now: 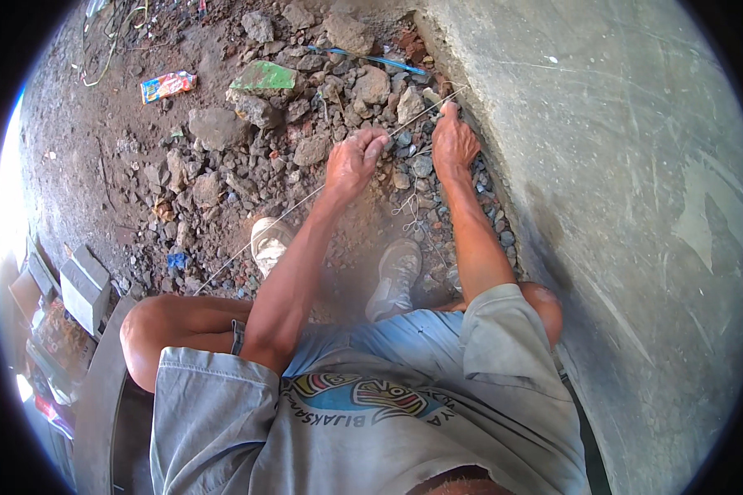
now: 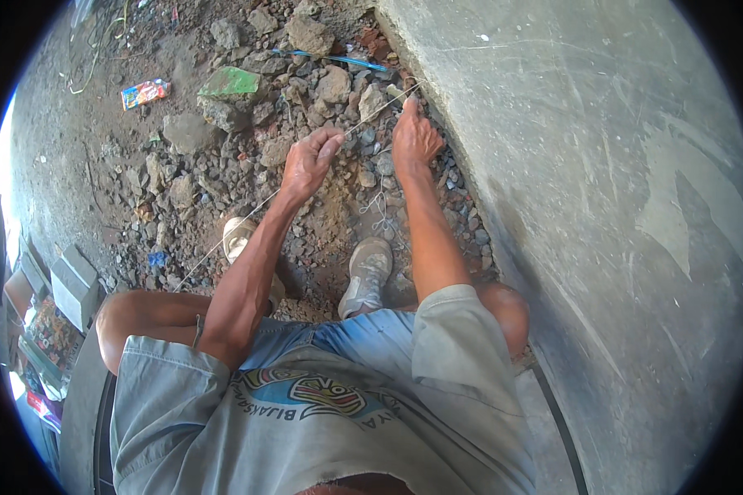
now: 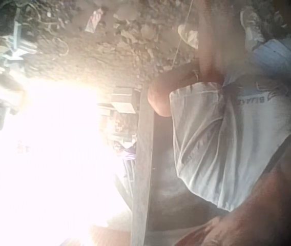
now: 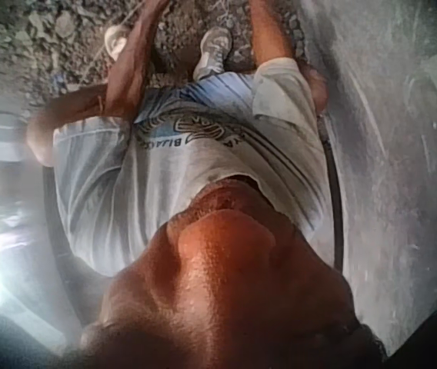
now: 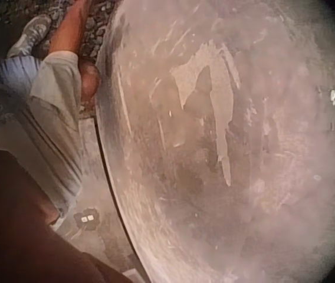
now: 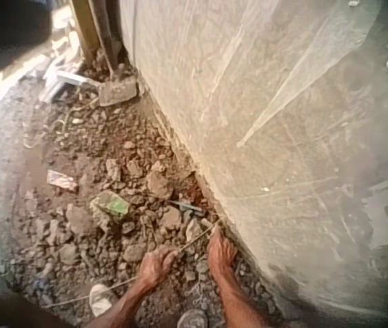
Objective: Leveling stones or bricks at the base of a wall using a string line for alignment.
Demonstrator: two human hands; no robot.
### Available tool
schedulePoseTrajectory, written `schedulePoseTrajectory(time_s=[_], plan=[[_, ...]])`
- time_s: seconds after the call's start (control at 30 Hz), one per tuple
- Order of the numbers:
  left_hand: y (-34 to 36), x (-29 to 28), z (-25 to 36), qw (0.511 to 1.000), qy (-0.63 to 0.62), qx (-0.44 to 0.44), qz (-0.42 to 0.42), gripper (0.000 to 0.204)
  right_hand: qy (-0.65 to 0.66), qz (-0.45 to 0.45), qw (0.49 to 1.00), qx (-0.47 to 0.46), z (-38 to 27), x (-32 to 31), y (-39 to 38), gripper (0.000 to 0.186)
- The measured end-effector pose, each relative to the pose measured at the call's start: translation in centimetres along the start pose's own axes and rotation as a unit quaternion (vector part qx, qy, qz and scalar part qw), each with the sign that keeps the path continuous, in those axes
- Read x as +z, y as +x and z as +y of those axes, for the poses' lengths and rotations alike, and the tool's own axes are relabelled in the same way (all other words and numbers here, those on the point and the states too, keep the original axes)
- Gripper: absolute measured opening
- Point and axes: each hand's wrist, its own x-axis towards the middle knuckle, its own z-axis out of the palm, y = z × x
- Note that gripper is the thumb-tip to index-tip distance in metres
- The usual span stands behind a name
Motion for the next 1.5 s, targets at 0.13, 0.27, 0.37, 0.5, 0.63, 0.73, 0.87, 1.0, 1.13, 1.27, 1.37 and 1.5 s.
schedulePoseTrajectory(time_s=[0.13, 0.27, 0.37, 0.5, 0.63, 0.73, 0.87, 1.0, 1.13, 1.27, 1.37, 1.5], plan=[[0.5, -0.4, 0.2, 0.999, -0.026, -0.025, 0.015, 0.027, -0.007, 0.02, 1.0, -0.019, 0.4, 0.9, -0.8, 0.016], [1.3, -0.8, 0.5, 0.999, 0.024, -0.002, -0.03, 0.028, -0.005, 0.017, 1.0, -0.008, 0.2, 0.5, -0.7, 0.016], [0.9, -1.5, 1.1, 0.998, 0.019, -0.019, -0.06, 0.028, -0.009, -0.016, 1.0, 0.008, 1.1, -0.4, -0.7, 0.016], [1.2, -3.6, 1.8, 0.997, 0.003, 0.029, -0.078, 0.026, -0.027, -0.021, 0.999, 0.01, 1.2, -2.5, -1.0, 0.018], [2.8, -5.4, -1.0, 0.99, 0.028, 0.048, -0.133, 0.027, -0.028, -0.026, 0.999, 0.0, 0.4, -2.7, -1.2, 0.017], [4.3, -6.2, 1.9, 0.992, 0.014, 0.038, -0.117, 0.028, -0.033, -0.036, 0.999, 0.007, 1.0, -2.5, -0.9, 0.016], [5.0, -5.3, 6.1, 0.998, 0.01, 0.012, -0.06, 0.029, -0.03, -0.075, 0.997, 0.015, 1.8, -1.9, -0.2, 0.014], [5.1, -3.9, 6.5, 0.991, 0.092, 0.092, -0.015, 0.026, -0.003, -0.089, 0.995, 0.048, 1.2, -2.0, 0.1, 0.015], [7.5, -2.0, 5.5, 0.995, 0.049, 0.064, -0.053, 0.026, 0.028, -0.022, 0.997, 0.066, 3.2, -0.8, -0.1, 0.017], [10.8, -0.3, 4.3, 0.967, -0.139, -0.083, -0.198, 0.031, 0.081, -0.004, 0.993, 0.09, 2.3, -3.3, -2.9, 0.022], [10.9, 3.2, 8.1, 0.955, -0.177, -0.073, -0.224, 0.031, 0.106, 0.021, 0.985, 0.132, 3.9, -3.2, -3.9, 0.023], [11.7, 5.6, 8.0, 0.958, -0.164, -0.064, -0.228, 0.029, 0.15, 0.003, 0.976, 0.155, 2.7, -4.1, -3.7, 0.022]])
